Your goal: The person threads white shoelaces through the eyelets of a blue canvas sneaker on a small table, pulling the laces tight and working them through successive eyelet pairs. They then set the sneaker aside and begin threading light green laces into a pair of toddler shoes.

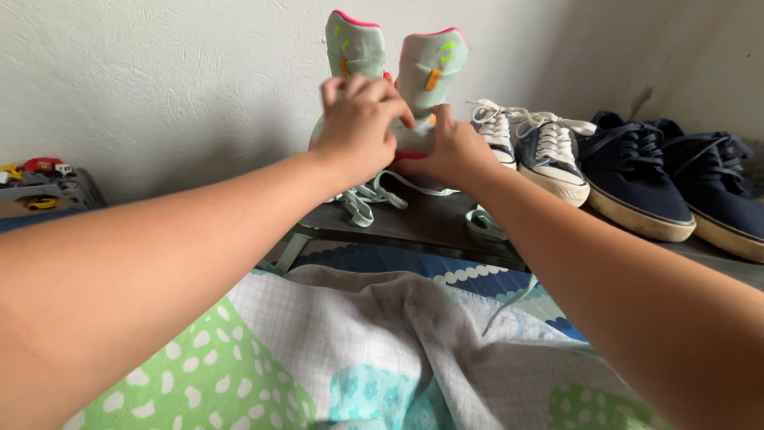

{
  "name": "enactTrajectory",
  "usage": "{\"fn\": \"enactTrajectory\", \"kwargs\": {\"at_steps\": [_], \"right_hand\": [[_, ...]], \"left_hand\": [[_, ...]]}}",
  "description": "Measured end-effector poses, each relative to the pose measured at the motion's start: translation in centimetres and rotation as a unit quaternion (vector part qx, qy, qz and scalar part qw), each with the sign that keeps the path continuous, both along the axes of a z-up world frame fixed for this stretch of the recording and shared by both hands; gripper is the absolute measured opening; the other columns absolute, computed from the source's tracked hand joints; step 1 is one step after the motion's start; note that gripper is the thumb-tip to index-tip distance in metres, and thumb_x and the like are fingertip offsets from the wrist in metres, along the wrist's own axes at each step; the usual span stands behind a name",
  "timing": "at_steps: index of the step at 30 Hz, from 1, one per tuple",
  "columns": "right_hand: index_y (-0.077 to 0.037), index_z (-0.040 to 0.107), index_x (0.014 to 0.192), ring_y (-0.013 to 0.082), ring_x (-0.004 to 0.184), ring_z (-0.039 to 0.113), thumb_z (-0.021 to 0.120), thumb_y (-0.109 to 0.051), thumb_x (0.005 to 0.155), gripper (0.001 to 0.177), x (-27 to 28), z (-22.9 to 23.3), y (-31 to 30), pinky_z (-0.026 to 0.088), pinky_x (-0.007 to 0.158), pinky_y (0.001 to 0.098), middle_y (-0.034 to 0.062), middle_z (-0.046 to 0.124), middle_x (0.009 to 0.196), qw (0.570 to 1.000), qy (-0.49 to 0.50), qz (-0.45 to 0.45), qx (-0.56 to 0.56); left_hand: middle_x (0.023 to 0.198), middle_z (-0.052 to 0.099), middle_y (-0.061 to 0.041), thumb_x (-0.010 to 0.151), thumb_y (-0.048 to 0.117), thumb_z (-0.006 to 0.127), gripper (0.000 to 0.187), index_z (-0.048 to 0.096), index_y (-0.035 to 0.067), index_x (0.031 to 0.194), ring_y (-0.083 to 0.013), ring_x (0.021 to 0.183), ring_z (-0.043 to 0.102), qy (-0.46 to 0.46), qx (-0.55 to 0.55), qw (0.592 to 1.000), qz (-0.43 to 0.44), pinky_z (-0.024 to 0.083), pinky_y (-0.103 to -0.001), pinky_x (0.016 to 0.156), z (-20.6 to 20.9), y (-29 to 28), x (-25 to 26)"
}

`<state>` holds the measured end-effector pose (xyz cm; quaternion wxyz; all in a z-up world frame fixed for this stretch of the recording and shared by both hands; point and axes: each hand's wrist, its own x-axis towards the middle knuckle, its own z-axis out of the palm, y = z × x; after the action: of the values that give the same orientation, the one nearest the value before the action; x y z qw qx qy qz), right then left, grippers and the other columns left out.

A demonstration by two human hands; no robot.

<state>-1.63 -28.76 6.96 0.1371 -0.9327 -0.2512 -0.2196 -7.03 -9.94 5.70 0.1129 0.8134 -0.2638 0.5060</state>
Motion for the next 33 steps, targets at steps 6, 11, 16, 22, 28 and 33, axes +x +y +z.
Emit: {"fn": "enactTrajectory", "kwargs": {"at_steps": [6,11,16,22,28,33], "right_hand": [[0.005,0.061,0.12,0.0433,0.096,0.071,0.086,-0.059,0.074,0.082,-0.4,-0.3,0.0,0.057,0.085,0.0475,0.0287,0.072,0.101,0.996,-0.067,0.043,-0.041],[0.003,0.068,0.112,0.0361,0.084,0.074,0.088,-0.054,0.066,0.076,-2.7,0.5,-2.0,0.058,0.08,0.0429,0.0229,0.074,0.089,0.998,-0.048,0.037,0.009],[0.0,0.072,0.104,0.0341,0.081,0.074,0.088,-0.057,0.066,0.07,-5.5,2.2,-1.5,0.058,0.078,0.0431,0.0185,0.074,0.085,0.996,-0.066,0.027,-0.05],[-0.002,0.072,0.099,0.034,0.084,0.07,0.088,-0.06,0.063,0.071,-9.2,1.9,-1.5,0.055,0.074,0.046,0.0169,0.073,0.086,0.992,-0.094,0.004,-0.084],[-0.004,0.075,0.104,0.0207,0.084,0.072,0.086,-0.044,0.072,0.053,-7.1,1.4,-4.7,0.059,0.072,0.0368,0.0082,0.074,0.095,0.985,0.043,0.061,0.152],[-0.004,0.079,0.107,0.0196,0.081,0.074,0.07,-0.015,0.084,0.027,-4.4,1.7,-7.9,0.061,0.073,0.0353,0.011,0.078,0.092,0.973,0.088,0.06,0.205]], "left_hand": [[0.135,0.039,-0.019,0.06,0.031,0.097,0.094,0.035,0.023,0.13,-0.0438,0.126,0.042,0.138,-0.225,0.954,0.143,0.032,-0.057,0.1,-1.1,1.6,1.1],[0.143,0.032,-0.026,0.072,0.031,0.091,0.106,0.014,0.027,0.144,-0.051,0.125,0.045,0.327,-0.258,0.904,0.096,0.043,-0.058,0.104,-1.2,3.0,4.9],[0.145,0.034,-0.025,0.073,0.036,0.091,0.107,0.013,0.028,0.145,-0.0488,0.127,0.045,0.33,-0.239,0.907,0.109,0.041,-0.057,0.106,-1.3,3.3,9.4],[0.145,0.036,-0.024,0.074,0.042,0.09,0.108,0.012,0.027,0.147,-0.0455,0.131,0.044,0.356,-0.23,0.902,0.076,0.043,-0.051,0.107,-1.2,3.9,10.6],[0.127,0.059,-0.02,0.083,0.041,0.079,0.05,0.062,0.012,0.121,-0.0404,0.118,0.057,0.184,-0.173,0.964,0.085,0.047,-0.048,0.101,-1.6,3.0,3.8],[0.103,0.078,-0.009,0.082,0.048,0.072,0.04,0.08,0.014,0.102,-0.0256,0.107,0.068,0.44,-0.066,0.889,0.107,0.043,-0.043,0.106,0.5,0.9,-2.2]]}}
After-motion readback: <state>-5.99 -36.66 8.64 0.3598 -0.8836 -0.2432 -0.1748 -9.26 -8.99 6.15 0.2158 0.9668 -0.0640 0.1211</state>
